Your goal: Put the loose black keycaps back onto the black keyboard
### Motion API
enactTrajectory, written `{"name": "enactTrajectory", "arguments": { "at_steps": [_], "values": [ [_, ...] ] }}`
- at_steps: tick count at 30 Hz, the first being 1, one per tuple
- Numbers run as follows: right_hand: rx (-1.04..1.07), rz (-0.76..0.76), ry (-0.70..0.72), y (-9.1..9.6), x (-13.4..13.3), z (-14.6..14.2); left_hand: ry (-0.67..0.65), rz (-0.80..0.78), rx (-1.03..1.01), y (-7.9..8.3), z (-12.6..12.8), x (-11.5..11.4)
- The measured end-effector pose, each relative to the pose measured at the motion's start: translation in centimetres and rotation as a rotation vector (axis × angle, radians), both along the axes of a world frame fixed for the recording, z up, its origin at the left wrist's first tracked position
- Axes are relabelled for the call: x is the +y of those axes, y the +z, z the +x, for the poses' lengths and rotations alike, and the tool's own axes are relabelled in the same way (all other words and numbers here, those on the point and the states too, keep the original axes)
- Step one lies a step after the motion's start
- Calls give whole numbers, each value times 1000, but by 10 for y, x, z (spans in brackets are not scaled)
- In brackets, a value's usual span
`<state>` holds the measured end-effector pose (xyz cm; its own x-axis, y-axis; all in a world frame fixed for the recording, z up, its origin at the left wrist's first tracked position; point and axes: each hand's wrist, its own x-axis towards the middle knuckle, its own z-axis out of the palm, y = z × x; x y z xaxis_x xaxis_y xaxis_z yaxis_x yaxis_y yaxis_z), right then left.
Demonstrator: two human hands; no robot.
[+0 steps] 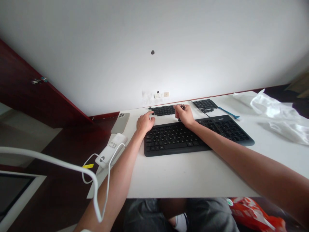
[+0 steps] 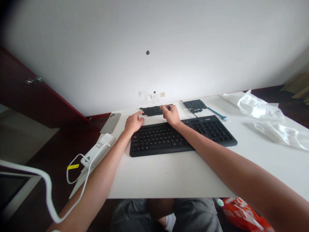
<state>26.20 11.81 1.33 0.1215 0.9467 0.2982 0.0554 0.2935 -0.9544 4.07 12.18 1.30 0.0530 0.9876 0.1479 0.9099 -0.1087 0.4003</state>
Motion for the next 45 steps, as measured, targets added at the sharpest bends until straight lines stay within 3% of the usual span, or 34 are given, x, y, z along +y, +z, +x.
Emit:
{"name": "enactTrajectory", "arguments": {
  "at_steps": [37,42,45],
  "values": [
    [-26,-10,19,-2,1,1,-16,16,-43,-4,0,3],
    [-35,-9,15,-2,1,2,-23,57,-45,3,0,-3],
    [-29,-4,17,-2,2,3,-118,110,-45,14,-4,-7]
  ]
}}
